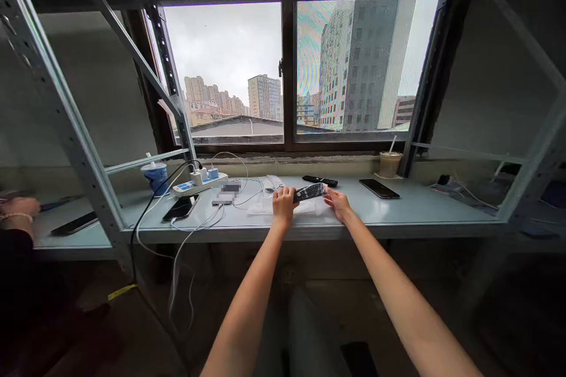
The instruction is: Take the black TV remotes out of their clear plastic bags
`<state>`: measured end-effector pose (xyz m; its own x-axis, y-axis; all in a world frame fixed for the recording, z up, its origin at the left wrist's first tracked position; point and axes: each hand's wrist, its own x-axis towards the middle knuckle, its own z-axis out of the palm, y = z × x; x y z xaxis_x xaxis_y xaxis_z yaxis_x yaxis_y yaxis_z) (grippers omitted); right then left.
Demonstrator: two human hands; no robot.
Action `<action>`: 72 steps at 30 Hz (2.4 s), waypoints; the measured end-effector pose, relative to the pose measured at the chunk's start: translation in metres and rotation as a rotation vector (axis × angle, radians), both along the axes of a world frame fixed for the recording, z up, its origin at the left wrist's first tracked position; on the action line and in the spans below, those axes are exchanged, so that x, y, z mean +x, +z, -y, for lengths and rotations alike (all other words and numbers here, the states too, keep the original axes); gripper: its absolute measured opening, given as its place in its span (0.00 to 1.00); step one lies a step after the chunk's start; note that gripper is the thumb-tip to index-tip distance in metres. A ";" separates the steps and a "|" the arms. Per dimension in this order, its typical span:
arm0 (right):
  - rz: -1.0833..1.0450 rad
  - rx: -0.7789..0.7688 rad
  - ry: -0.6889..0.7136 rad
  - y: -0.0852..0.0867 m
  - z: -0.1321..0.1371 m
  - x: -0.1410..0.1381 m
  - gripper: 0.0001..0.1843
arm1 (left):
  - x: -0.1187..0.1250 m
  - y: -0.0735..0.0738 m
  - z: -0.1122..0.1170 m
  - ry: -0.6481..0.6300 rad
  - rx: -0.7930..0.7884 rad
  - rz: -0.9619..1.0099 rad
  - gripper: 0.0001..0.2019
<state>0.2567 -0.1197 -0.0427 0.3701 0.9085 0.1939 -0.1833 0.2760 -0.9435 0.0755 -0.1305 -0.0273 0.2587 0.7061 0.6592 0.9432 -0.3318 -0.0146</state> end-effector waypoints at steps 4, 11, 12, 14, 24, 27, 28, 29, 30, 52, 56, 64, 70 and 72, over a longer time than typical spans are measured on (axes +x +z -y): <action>0.039 -0.011 0.042 0.002 0.004 -0.001 0.18 | -0.002 0.001 0.001 0.032 -0.001 0.032 0.15; 0.111 -0.017 0.093 0.003 0.007 -0.002 0.22 | -0.003 0.003 0.004 0.027 0.010 0.026 0.14; 0.120 -0.018 0.100 0.003 0.007 -0.002 0.22 | -0.003 0.003 0.004 0.025 0.011 0.020 0.14; 0.138 -0.020 0.119 0.003 0.007 -0.001 0.21 | -0.003 0.003 0.005 0.027 0.013 0.011 0.13; 0.133 -0.009 0.095 0.001 0.005 -0.005 0.14 | -0.001 -0.002 0.000 0.090 0.003 0.010 0.12; 0.109 0.004 0.057 0.001 0.004 -0.005 0.14 | -0.001 -0.002 -0.001 0.106 -0.003 0.010 0.13; 0.101 0.009 0.040 0.001 0.004 -0.005 0.14 | -0.001 -0.002 0.000 0.109 -0.005 0.009 0.13; 0.095 0.015 0.021 0.001 0.004 -0.005 0.14 | -0.001 -0.002 0.000 0.113 -0.008 0.008 0.13; 0.089 0.020 0.001 0.001 0.003 -0.005 0.13 | 0.000 -0.001 0.001 0.117 -0.012 0.009 0.13; 0.140 -0.057 -0.430 -0.009 -0.011 0.015 0.25 | -0.003 0.000 -0.004 0.165 0.043 0.248 0.14; 0.225 -0.126 -0.502 -0.009 -0.014 0.019 0.18 | -0.003 0.002 -0.001 0.155 0.077 0.349 0.15; 0.234 -0.269 -0.624 -0.004 -0.007 0.014 0.17 | -0.008 0.007 0.003 0.196 0.122 0.532 0.18; 0.278 -0.218 -0.578 -0.004 -0.005 0.010 0.25 | -0.004 0.004 0.004 0.016 0.098 0.362 0.16; 0.317 -0.186 -0.559 -0.004 -0.005 0.011 0.25 | -0.001 0.004 0.006 -0.093 0.081 0.254 0.20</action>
